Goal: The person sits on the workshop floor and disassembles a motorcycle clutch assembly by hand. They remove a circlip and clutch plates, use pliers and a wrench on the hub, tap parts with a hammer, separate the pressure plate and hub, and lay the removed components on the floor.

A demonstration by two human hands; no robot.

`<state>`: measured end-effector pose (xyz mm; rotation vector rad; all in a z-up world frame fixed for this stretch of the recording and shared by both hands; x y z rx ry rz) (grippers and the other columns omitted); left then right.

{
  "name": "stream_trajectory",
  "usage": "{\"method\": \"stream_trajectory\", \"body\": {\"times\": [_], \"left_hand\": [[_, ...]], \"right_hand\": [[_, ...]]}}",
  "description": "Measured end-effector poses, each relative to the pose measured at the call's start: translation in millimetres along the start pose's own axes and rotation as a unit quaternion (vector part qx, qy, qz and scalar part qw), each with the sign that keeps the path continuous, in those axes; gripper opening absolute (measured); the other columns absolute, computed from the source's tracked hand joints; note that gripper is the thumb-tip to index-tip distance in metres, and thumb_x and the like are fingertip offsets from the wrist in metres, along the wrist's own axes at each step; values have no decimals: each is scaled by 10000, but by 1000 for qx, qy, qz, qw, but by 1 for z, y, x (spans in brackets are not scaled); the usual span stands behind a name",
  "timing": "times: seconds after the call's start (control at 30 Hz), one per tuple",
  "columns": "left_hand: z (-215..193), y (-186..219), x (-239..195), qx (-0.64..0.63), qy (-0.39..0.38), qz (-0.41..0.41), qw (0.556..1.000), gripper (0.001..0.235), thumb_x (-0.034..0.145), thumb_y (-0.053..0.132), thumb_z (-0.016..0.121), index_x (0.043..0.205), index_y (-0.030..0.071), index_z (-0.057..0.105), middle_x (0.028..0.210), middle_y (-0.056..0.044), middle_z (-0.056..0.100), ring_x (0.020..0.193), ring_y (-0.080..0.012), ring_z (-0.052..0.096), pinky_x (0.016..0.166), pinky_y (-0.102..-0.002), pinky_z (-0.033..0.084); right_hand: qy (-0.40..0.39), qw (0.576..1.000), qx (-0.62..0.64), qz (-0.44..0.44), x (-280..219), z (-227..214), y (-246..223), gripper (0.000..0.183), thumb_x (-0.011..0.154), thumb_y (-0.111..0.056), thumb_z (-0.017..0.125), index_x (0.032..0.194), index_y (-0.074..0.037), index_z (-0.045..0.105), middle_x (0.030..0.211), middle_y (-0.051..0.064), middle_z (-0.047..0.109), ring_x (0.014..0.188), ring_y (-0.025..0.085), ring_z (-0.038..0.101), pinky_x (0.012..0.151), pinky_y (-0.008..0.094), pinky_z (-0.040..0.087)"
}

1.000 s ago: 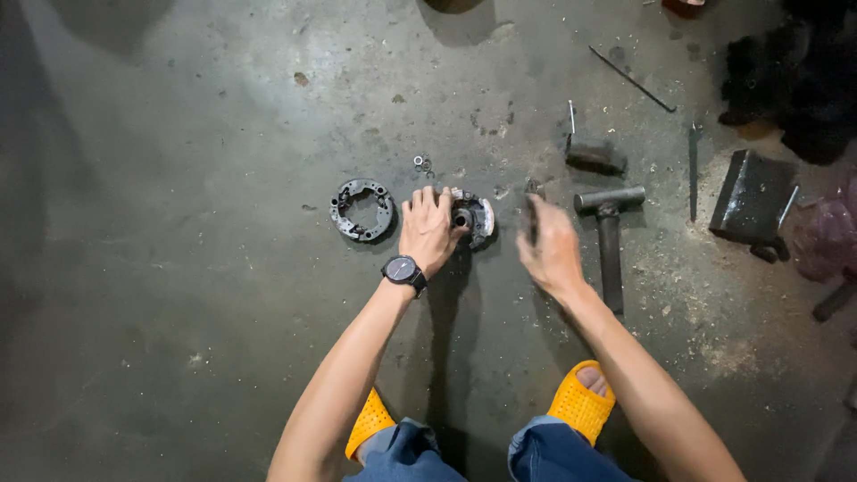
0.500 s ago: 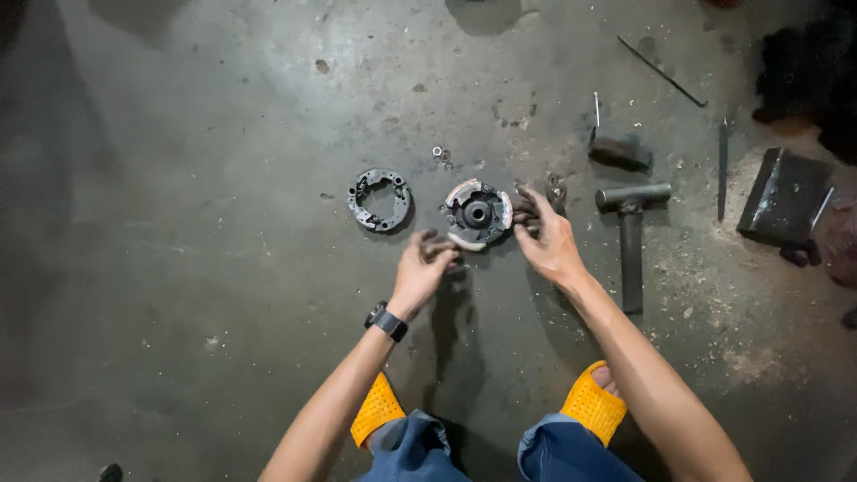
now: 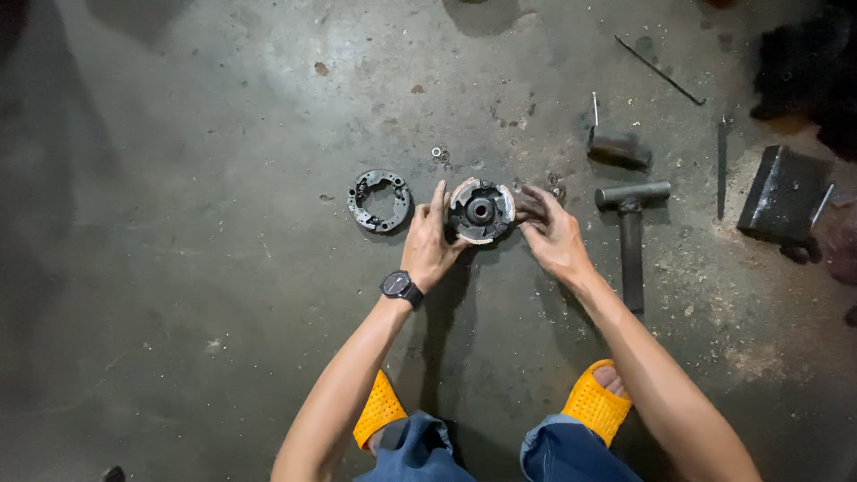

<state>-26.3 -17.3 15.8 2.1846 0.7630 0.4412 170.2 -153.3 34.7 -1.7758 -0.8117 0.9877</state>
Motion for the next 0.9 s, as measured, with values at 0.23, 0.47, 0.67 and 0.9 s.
{"method": "stream_trajectory", "body": {"times": [0.23, 0.47, 0.67, 0.9], "left_hand": [[2, 6, -4, 44, -7, -19, 999, 1159, 692, 250, 935, 1593, 64, 230, 1523, -190, 402, 1354, -393, 443, 1113, -510, 413], [5, 31, 50, 327, -175, 173, 913, 1209, 532, 254, 911, 1546, 227, 254, 1653, -148, 265, 1436, -399, 303, 1072, -660, 335], [6, 52, 69, 273, -300, 153, 901, 1082, 673, 277, 886, 1586, 217, 308, 1605, -123, 339, 1453, -429, 329, 1064, -687, 372], [-18, 19, 28, -457, -176, -79, 868, 895, 727, 284, 831, 1525, 100, 472, 1484, -153, 508, 1354, -338, 500, 1148, -548, 421]], "right_hand": [[-8, 992, 126, 22, 12, -7, 27, 567, 910, 95, 580, 1458, 60, 439, 1330, 178, 647, 1215, 230, 645, 998, 341, 553], [76, 985, 134, 78, -6, -19, 34, 456, 935, 56, 566, 1388, 38, 521, 1208, 138, 697, 1082, 217, 699, 893, 324, 588], [96, 858, -501, -64, -15, -30, -18, 438, 795, -82, 730, 1231, -57, 702, 1186, 308, 600, 1068, 446, 603, 828, 488, 562], [123, 849, -514, 13, -13, -48, 18, 379, 881, -42, 600, 1253, -48, 670, 1197, 266, 594, 991, 465, 645, 783, 527, 564]]}}
Point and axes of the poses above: each hand's wrist, its own x-axis towards the middle knuckle, its own z-axis out of the palm, y = z × x, the point moved 2 cm from there along x, towards the middle knuckle
